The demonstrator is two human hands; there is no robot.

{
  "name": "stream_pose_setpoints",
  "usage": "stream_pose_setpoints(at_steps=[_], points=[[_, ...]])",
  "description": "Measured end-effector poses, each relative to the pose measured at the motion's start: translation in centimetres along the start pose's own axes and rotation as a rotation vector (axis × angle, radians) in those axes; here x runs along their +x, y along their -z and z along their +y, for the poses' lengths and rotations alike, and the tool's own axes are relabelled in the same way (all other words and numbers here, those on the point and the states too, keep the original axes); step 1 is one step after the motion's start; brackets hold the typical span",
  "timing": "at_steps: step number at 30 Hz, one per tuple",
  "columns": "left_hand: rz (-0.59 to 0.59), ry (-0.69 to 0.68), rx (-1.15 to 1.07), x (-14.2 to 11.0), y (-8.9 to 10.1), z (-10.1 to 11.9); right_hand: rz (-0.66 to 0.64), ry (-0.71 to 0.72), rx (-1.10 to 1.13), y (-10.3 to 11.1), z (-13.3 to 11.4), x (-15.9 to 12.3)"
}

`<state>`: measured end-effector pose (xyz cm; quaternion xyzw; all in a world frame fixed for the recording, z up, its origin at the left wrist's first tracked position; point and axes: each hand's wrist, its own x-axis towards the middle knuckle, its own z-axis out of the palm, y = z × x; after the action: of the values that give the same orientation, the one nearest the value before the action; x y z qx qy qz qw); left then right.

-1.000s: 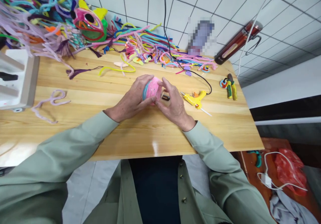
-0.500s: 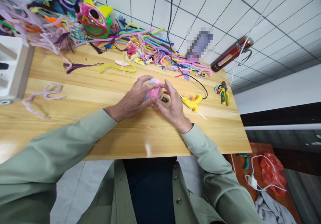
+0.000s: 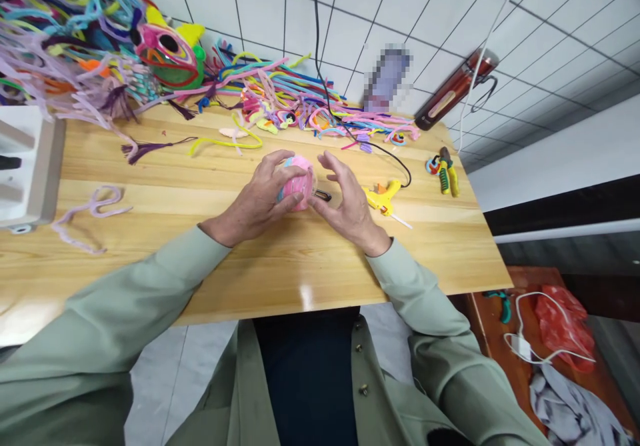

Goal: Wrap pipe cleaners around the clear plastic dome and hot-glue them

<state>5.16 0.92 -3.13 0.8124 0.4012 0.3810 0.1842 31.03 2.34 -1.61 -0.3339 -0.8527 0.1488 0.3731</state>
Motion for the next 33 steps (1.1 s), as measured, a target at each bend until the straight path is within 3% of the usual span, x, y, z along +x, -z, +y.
stream_pose_setpoints(at_steps=[5, 8, 11, 14, 21, 25, 29, 30, 33], points=[[0.017, -0.003, -0.046, 0.0, 0.1, -0.5, 0.004, 0.043, -0.275, 8.0, 2.5, -0.5], [0.027, -0.046, -0.043, 0.0, 0.1, -0.6, -0.141, 0.009, -0.396, 12.7, 5.1, -1.5], [0.045, -0.065, -0.032, 0.0, 0.1, -0.5, -0.391, -0.012, -0.452, 14.7, 7.4, -2.6], [0.036, -0.052, -0.032, -0.1, 0.0, -0.4, -0.557, -0.023, -0.475, 14.4, 8.8, -3.5], [0.010, -0.024, -0.023, -0.3, 0.4, -0.5, -0.586, -0.056, -0.513, 13.7, 10.0, -4.5], [0.010, -0.003, -0.021, -0.5, 0.7, -0.6, -0.453, -0.139, -0.233, 13.4, 9.5, -4.6], [0.000, 0.013, -0.039, -0.5, 0.9, -0.4, -0.036, -0.401, 0.141, 11.4, 7.5, -2.7], [0.000, 0.016, -0.046, -0.5, 1.0, -0.4, 0.015, -0.463, 0.260, 10.8, 6.8, -1.8], [0.011, 0.046, -0.067, -0.5, 1.2, -0.6, -0.041, -0.510, 0.597, 8.9, 5.0, 0.9]])
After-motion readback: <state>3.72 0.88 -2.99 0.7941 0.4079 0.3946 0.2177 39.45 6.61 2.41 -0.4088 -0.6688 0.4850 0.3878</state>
